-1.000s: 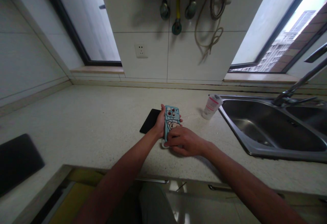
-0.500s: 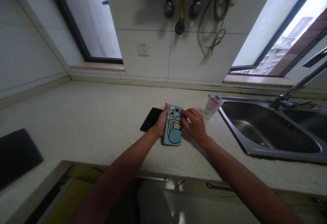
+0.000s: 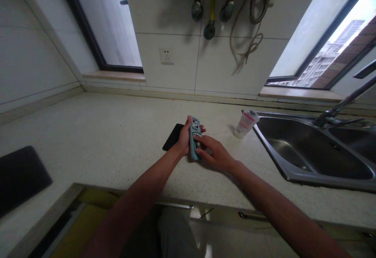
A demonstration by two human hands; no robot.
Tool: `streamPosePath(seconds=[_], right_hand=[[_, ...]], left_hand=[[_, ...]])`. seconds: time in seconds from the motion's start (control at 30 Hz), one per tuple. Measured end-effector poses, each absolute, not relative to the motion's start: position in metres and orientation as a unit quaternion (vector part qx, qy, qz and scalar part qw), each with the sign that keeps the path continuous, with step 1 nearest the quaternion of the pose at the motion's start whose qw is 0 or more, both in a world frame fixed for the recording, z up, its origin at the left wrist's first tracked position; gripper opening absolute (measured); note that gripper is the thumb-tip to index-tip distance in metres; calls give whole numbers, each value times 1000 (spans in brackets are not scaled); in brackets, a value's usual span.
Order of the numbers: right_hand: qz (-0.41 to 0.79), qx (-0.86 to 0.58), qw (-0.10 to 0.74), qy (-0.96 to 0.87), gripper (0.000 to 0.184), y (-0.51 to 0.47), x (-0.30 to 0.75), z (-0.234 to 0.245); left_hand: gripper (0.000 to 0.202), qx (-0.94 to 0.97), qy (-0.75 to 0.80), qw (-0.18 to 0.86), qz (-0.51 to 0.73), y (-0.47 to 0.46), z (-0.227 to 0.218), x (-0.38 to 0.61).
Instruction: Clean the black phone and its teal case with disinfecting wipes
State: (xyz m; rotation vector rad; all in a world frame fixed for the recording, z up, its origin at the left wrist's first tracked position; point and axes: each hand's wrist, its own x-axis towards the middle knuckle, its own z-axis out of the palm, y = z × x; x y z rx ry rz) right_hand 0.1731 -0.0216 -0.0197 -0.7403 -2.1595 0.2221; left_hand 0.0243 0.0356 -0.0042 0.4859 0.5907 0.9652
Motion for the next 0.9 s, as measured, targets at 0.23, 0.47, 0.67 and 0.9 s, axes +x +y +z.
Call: streamPosePath(seconds=[0.23, 0.47, 0.67, 0.9], right_hand=[[58, -251, 464, -847, 51, -28, 170, -8], [4, -275, 518, -810, 59, -28, 168, -8], [-38, -310, 528, -790, 50, -22, 171, -8], [-39, -347, 534, -770, 45, -19, 175, -4]], left_hand=[[60, 258, 273, 757, 534, 33, -6, 30], [72, 342, 258, 714, 554, 25, -6, 36], [82, 363, 216, 719, 553, 22, -7, 40], [60, 373, 185, 730, 542, 25, -14, 45]])
